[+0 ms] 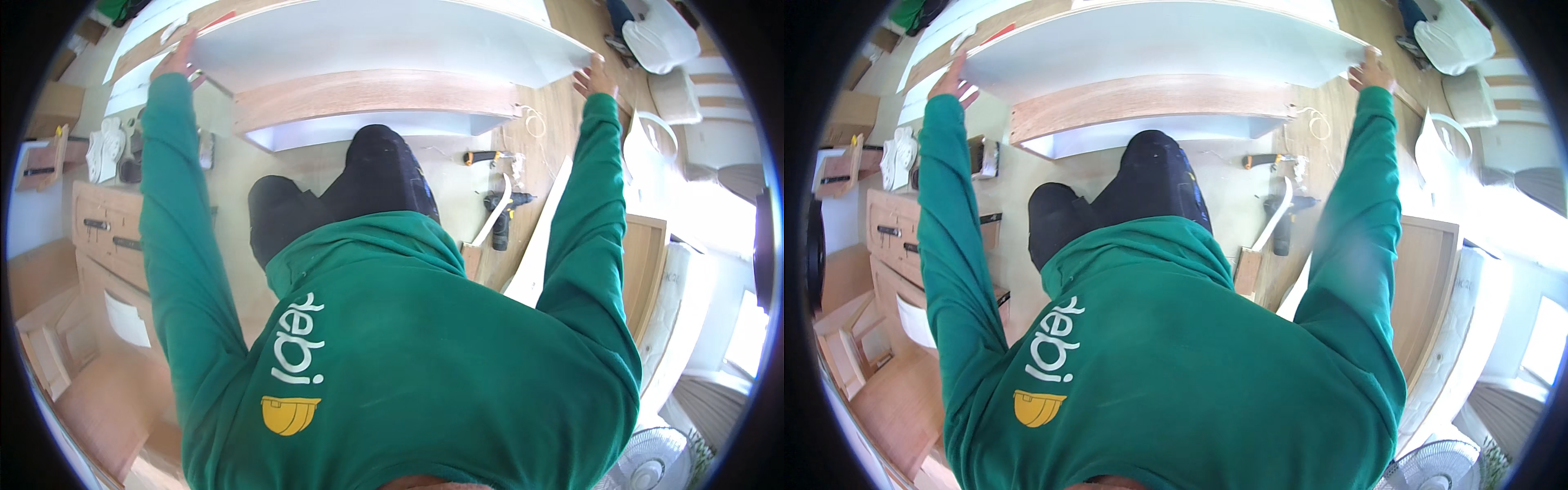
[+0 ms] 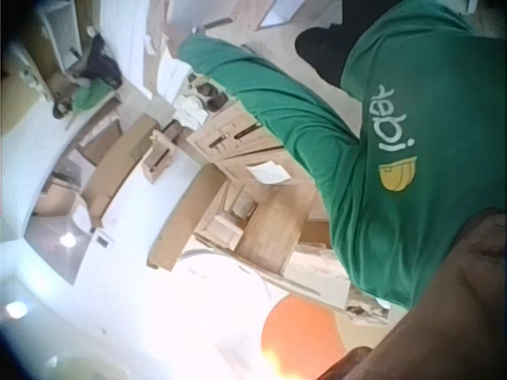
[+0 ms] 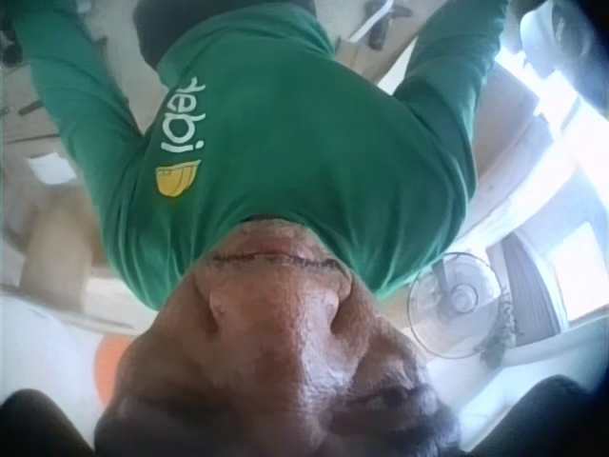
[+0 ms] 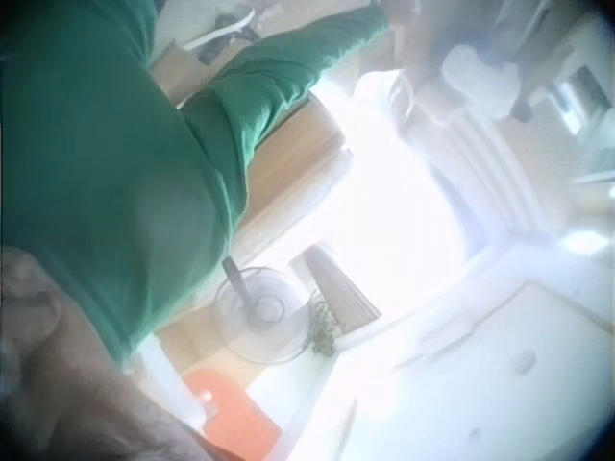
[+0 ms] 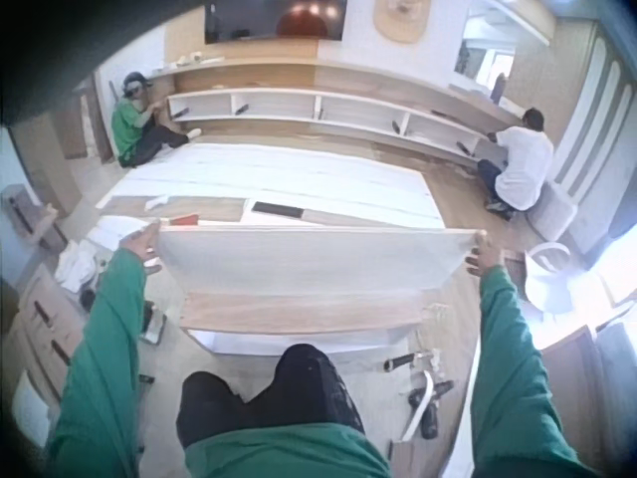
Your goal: The person kneels on the floor and assembles a piece of furniture by positioning a wooden panel and a white drawer front. They use a cordless drill to drive screws into the wooden panel to secure the components together.
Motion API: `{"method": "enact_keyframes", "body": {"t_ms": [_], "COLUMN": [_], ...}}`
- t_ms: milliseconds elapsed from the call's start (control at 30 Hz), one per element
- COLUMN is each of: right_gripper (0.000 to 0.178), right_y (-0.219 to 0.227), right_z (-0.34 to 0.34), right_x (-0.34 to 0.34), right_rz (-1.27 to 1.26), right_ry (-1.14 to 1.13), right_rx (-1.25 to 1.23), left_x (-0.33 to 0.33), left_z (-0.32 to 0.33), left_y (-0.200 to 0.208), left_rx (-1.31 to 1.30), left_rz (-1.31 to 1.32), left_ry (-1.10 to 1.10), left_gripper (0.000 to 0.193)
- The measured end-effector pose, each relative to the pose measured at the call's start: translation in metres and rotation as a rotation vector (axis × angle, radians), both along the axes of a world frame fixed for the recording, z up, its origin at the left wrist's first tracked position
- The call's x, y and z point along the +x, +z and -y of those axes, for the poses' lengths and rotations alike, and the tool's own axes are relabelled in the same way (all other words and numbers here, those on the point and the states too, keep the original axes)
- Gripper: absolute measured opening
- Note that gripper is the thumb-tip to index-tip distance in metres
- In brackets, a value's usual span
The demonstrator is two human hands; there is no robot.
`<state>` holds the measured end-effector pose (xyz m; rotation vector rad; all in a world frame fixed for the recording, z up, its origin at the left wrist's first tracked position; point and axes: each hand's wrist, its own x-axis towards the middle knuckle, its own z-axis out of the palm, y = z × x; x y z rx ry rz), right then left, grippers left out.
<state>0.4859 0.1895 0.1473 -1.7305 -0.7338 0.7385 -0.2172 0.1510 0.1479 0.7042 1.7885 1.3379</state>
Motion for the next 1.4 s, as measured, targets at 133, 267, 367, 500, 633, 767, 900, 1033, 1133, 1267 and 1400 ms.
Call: {"method": "enact_keyframes", "body": {"t_ms": [133,267,367,500,633,767,900,1033,1133,1267,1400], "right_gripper": [0.071,0.071,0.069,0.068,0.071,0.07,0.072,0.076,0.078,0.077,0.076], "right_y": [0.01,0.012,0.01,0.016,0.014,0.016,0.019,0.017,0.014,0.011,0.011], "right_z": [0.013,-0.001,-0.006,-0.004,-0.002,0.001,0.006,0.001,0.0,0.0,0.0], "right_x": [-0.012,0.0,0.005,0.0,-0.004,-0.019,-0.025,-0.016,-0.014,-0.011,-0.014], "right_rz": [0.098,0.11,0.123,0.157,0.142,0.099,0.082,0.059,0.034,0.018,-0.006], "right_ry": [0.017,-0.005,0.023,0.056,0.033,0.025,0.029,0.054,0.071,0.066,0.08], "right_rx": [0.014,-0.009,-0.071,-0.103,-0.066,-0.05,-0.058,-0.067,-0.056,-0.055,-0.062], "left_x": [0.011,0.01,0.006,0.01,0.012,0.005,0.007,0.007,0.006,0.005,0.006], "left_z": [0.0,-0.006,-0.011,-0.007,-0.007,-0.012,-0.01,-0.01,-0.01,-0.012,-0.01], "left_y": [0.007,0.005,0.0,0.005,0.002,-0.005,-0.006,-0.005,-0.005,-0.008,-0.009], "left_rx": [-0.031,-0.043,-0.047,-0.04,-0.03,-0.007,0.034,0.028,0.036,0.039,0.04], "left_rz": [0.013,0.016,0.02,0.03,0.04,0.052,0.046,0.034,0.032,0.034,0.026], "left_ry": [-0.012,-0.015,-0.005,0.007,-0.02,-0.021,0.011,0.021,0.024,0.025,0.026], "left_gripper": [0.082,0.08,0.078,0.074,0.071,0.07,0.077,0.081,0.082,0.082,0.081]}}
